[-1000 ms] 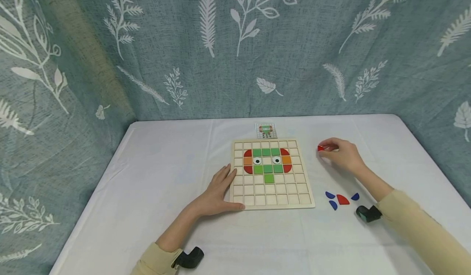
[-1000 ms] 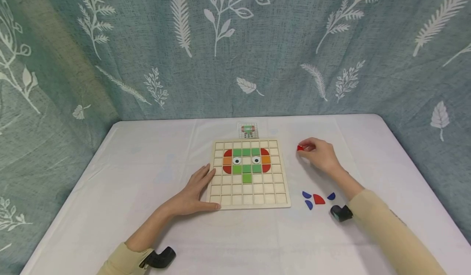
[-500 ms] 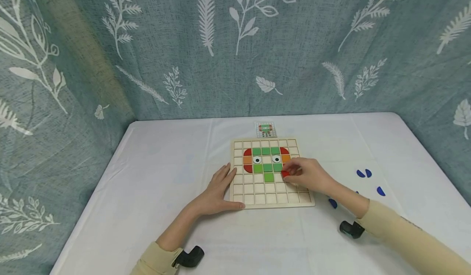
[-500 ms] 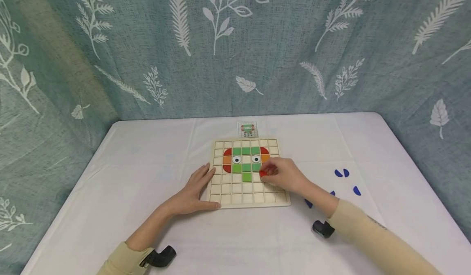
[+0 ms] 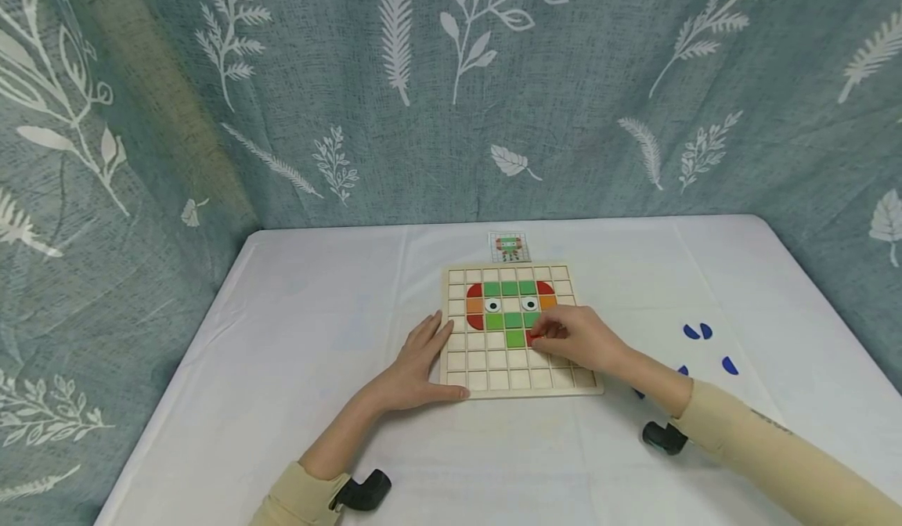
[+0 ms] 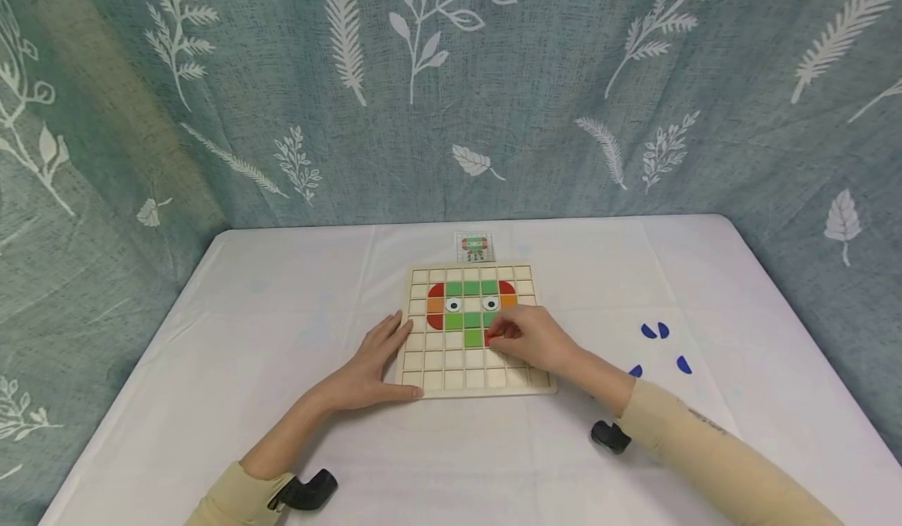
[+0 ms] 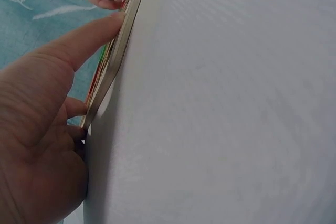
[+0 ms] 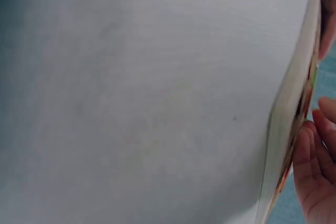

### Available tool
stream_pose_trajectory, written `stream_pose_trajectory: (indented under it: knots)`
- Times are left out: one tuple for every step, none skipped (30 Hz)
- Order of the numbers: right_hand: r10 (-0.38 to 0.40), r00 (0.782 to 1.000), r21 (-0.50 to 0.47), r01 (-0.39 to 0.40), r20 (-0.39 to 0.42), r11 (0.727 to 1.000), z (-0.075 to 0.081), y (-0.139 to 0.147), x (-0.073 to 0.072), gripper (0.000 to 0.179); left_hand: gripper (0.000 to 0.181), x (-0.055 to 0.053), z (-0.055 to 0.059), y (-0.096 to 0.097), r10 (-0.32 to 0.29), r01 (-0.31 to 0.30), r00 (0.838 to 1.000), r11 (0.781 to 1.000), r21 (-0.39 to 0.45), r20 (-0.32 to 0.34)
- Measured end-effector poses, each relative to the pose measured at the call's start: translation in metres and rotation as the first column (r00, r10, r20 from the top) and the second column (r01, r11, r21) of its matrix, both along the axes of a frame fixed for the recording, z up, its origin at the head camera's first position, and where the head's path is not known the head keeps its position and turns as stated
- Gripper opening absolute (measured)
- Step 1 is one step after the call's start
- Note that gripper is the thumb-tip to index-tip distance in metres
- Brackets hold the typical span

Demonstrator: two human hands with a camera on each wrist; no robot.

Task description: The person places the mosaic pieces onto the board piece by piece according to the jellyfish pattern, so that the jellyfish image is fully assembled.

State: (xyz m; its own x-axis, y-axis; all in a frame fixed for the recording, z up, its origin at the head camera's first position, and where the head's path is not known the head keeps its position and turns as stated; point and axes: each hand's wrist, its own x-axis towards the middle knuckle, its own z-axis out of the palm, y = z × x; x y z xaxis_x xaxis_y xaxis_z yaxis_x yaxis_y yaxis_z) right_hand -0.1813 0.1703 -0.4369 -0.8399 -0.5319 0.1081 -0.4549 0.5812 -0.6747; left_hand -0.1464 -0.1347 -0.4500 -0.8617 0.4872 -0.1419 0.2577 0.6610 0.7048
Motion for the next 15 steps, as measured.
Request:
stream_pose_trajectory:
  knots:
    - [-0.003, 1.000, -0.001, 0.003, -0.001, 1.000, 0.001, 0.002, 0.000, 0.006, 0.108, 0.000, 0.000, 0.000, -0.001, 0.001, 1.000, 1.000, -0.001, -0.001]
    - [-0.006, 1.000, -0.002, 0.006, -0.004, 1.000, 0.001, 0.004, 0.000, 0.005, 0.108, 0.000, 0.000, 0.000, -0.001, 0.001, 1.000, 1.000, -0.001, -0.002]
    - [-0.009, 1.000, -0.005, 0.009, -0.008, 1.000, 0.002, 0.008, 0.000, 0.005, 0.108, 0.000, 0.000, 0.000, -0.002, 0.002, 1.000, 1.000, -0.001, -0.002]
    - [-0.018, 1.000, -0.002, 0.018, -0.011, 1.000, 0.004, 0.011, 0.001, 0.005, 0.108, 0.000, 0.000, 0.000, -0.003, 0.003, 1.000, 1.000, -0.001, -0.002]
    - [-0.022, 1.000, -0.003, 0.022, -0.015, 1.000, 0.005, 0.016, 0.001, 0.006, 0.107, 0.000, 0.000, 0.000, -0.004, 0.004, 1.000, 1.000, -0.001, -0.003]
    - [-0.022, 1.000, -0.002, 0.022, -0.016, 1.000, 0.006, 0.021, 0.001, 0.006, 0.107, 0.000, 0.000, 0.000, -0.004, 0.004, 1.000, 1.000, 0.000, -0.003]
    - [-0.022, 1.000, 0.004, 0.022, -0.014, 1.000, 0.007, 0.026, 0.002, 0.006, 0.107, 0.000, 0.000, 0.001, -0.003, 0.003, 1.000, 1.000, 0.000, -0.003]
    - [-0.023, 1.000, 0.014, 0.023, -0.010, 1.000, 0.009, 0.031, 0.003, 0.006, 0.107, 0.000, 0.000, 0.000, -0.002, 0.002, 1.000, 1.000, 0.000, -0.003]
    - [-0.023, 1.000, 0.024, 0.023, -0.002, 0.999, 0.010, 0.037, 0.004, 0.007, 0.107, 0.000, 0.000, 0.001, -0.002, 0.002, 1.000, 1.000, -0.002, -0.002]
    - [-0.024, 1.000, 0.035, 0.023, 0.009, 0.999, 0.011, 0.043, 0.006, 0.007, 0.107, 0.000, 0.000, 0.001, -0.002, 0.002, 1.000, 1.000, -0.004, -0.002]
    - [-0.023, 1.000, 0.049, 0.022, 0.022, 0.999, 0.012, 0.049, 0.007, 0.007, 0.107, 0.000, 0.000, 0.001, -0.001, 0.001, 1.000, 1.000, -0.005, -0.003]
    - [-0.023, 0.999, 0.061, 0.021, 0.035, 0.998, 0.012, 0.056, 0.010, 0.008, 0.107, 0.000, -0.001, 0.001, 0.000, 0.000, 1.000, 1.000, -0.005, -0.003]
    - [-0.024, 0.999, 0.072, 0.020, 0.048, 0.997, 0.013, 0.062, 0.012, 0.008, 0.107, 0.000, -0.001, 0.001, 0.000, 0.000, 1.000, 1.000, -0.006, -0.003]
    - [-0.025, 0.998, 0.080, 0.020, 0.062, 0.997, 0.013, 0.069, 0.015, 0.009, 0.107, 0.000, -0.001, 0.001, 0.000, 0.000, 1.000, 1.000, -0.007, -0.003]
    - [-0.022, 0.997, 0.086, 0.015, 0.078, 0.996, 0.014, 0.076, 0.018, 0.010, 0.107, 0.000, -0.001, 0.001, 0.001, -0.001, 1.000, 1.000, -0.008, -0.004]
